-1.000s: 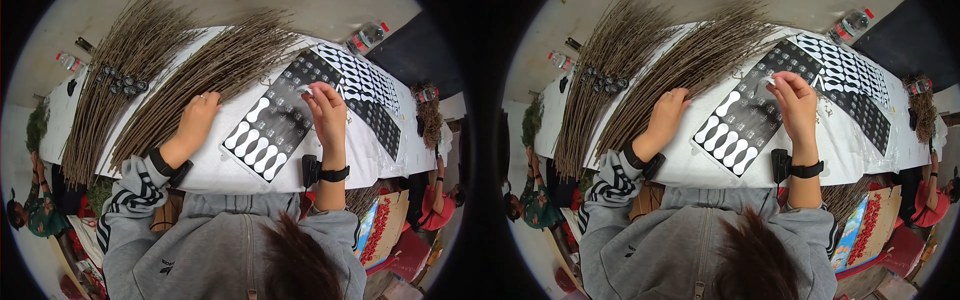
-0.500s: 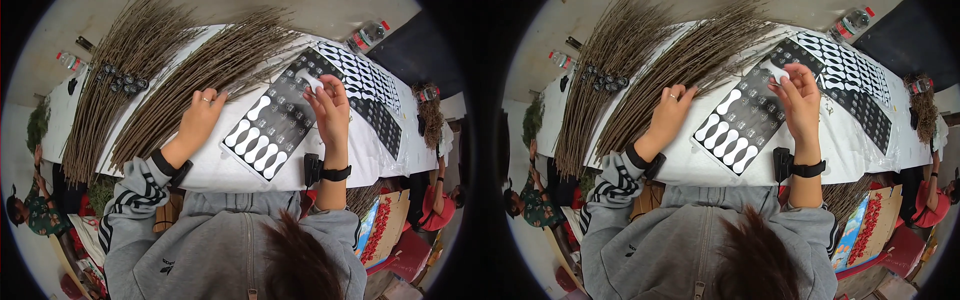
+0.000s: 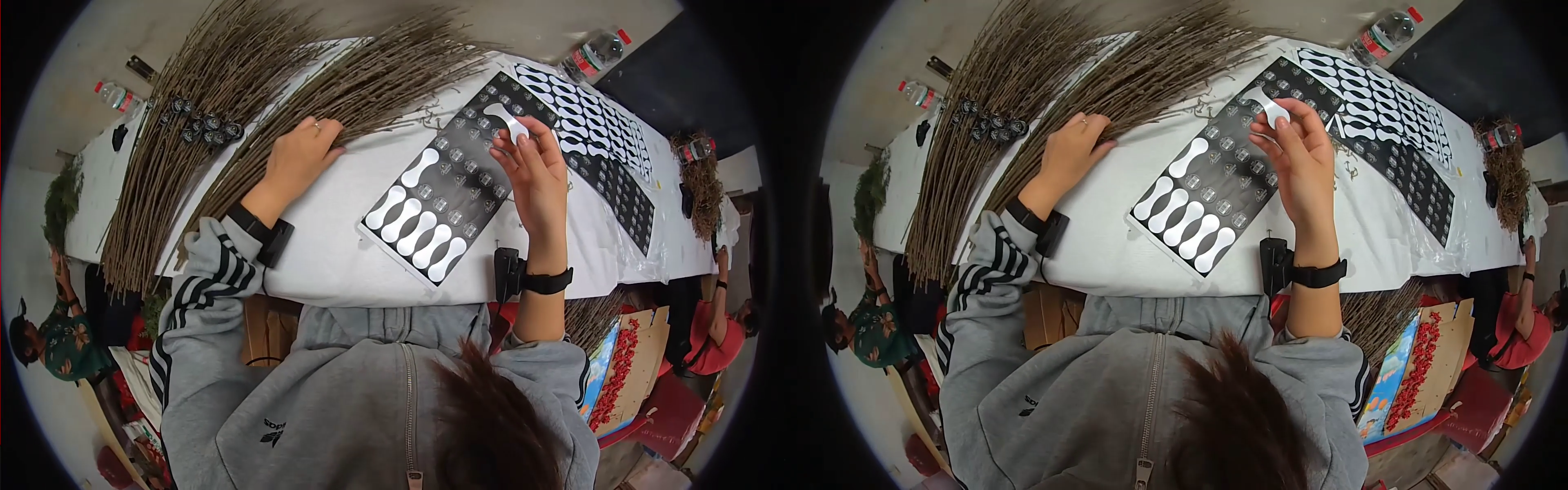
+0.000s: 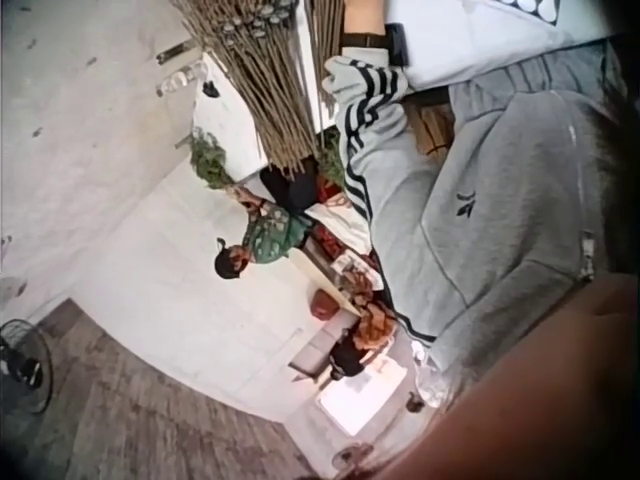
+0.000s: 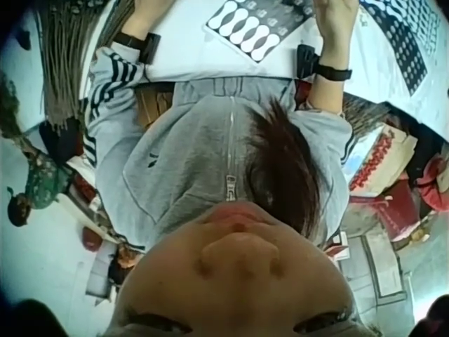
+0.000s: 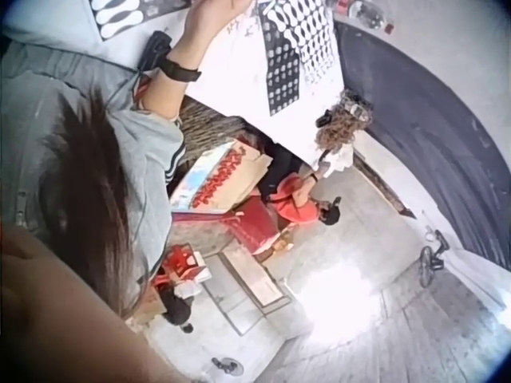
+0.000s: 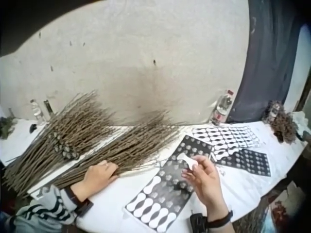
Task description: The person peels a sticker from a sheet, wraps it around a branch, and presses the ends together by hand. After repeating this process for several branches, the person places the labeled branches onto a pile.
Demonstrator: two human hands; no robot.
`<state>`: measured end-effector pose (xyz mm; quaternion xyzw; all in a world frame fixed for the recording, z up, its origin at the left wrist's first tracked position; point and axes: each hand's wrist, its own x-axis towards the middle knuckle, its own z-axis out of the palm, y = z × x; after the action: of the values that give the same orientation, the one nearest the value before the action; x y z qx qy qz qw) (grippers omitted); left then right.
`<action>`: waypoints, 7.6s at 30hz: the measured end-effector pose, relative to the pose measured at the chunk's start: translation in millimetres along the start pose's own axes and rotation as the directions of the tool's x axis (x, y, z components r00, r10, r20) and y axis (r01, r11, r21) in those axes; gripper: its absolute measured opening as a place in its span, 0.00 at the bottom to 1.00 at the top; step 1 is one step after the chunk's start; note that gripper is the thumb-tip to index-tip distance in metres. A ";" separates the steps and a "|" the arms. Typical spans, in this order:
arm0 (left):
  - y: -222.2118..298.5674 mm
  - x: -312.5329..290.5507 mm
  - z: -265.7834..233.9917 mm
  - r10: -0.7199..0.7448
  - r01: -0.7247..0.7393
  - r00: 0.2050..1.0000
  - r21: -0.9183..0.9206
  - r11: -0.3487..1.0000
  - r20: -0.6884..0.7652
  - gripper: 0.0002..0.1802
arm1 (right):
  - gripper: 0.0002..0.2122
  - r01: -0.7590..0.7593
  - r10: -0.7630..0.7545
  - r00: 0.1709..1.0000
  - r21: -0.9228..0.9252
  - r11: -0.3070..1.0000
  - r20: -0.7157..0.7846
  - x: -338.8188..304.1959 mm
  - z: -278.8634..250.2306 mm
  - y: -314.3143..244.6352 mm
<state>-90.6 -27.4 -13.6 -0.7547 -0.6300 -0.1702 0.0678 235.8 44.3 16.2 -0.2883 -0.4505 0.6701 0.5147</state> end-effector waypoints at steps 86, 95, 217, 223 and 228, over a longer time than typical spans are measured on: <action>81.0 57.7 21.1 -0.383 0.174 0.892 -0.965 -0.198 0.240 0.15 | 0.13 0.112 -0.122 0.979 0.068 0.991 0.161 56.6 48.7 80.0; 83.1 59.1 26.5 -0.479 0.158 0.852 -0.976 -0.147 0.210 0.11 | 0.09 0.210 -0.183 0.954 -0.095 0.973 0.236 54.2 47.7 78.6; 92.2 50.2 44.2 -0.394 0.299 0.812 -0.887 -0.352 0.431 0.16 | 0.02 0.398 -0.372 0.908 -0.667 0.630 0.191 54.1 47.1 84.0; 91.6 49.8 44.8 -0.391 0.297 0.816 -0.889 -0.348 0.426 0.16 | 0.03 0.345 -0.334 0.932 -0.628 0.697 0.142 50.9 52.9 80.1; 92.5 49.7 43.9 -0.394 0.303 0.814 -0.891 -0.339 0.427 0.16 | 0.03 0.345 -0.335 0.933 -0.599 0.722 0.133 51.1 53.2 81.2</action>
<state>14.4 14.4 -27.2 -0.2882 -0.4594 -0.6198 -0.5673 140.2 71.2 -30.2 -0.3468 -0.6924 0.3833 0.5035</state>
